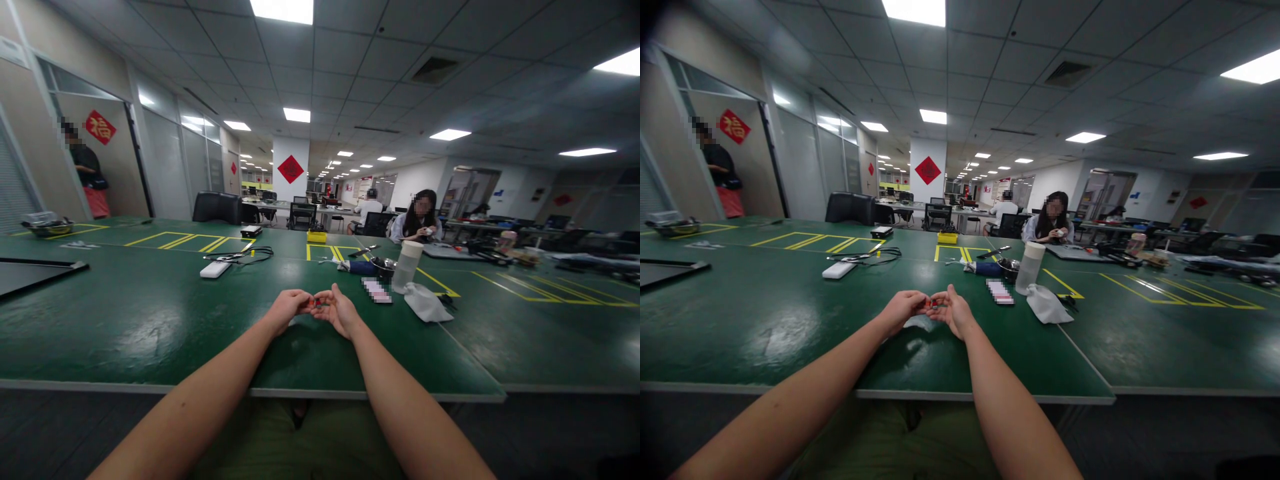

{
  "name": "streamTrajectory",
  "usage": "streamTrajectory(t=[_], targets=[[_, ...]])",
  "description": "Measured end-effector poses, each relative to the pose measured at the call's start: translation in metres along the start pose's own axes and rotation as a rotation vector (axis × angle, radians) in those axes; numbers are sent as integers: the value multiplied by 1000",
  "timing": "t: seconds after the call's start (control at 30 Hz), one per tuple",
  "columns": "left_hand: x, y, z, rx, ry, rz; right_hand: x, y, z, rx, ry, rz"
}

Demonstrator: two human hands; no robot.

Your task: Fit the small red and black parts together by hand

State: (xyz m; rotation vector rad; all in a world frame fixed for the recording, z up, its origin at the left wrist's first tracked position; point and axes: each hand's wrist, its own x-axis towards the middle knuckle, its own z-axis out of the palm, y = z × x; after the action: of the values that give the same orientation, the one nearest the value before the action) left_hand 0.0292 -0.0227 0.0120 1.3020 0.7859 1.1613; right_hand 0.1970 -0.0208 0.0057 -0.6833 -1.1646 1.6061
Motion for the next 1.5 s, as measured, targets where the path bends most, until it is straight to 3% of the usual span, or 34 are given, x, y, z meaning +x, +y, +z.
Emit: streamTrajectory(t=[1.5], targets=[[1, 0, -1, -3, -8, 0, 0, 0, -1, -4, 8, 4]])
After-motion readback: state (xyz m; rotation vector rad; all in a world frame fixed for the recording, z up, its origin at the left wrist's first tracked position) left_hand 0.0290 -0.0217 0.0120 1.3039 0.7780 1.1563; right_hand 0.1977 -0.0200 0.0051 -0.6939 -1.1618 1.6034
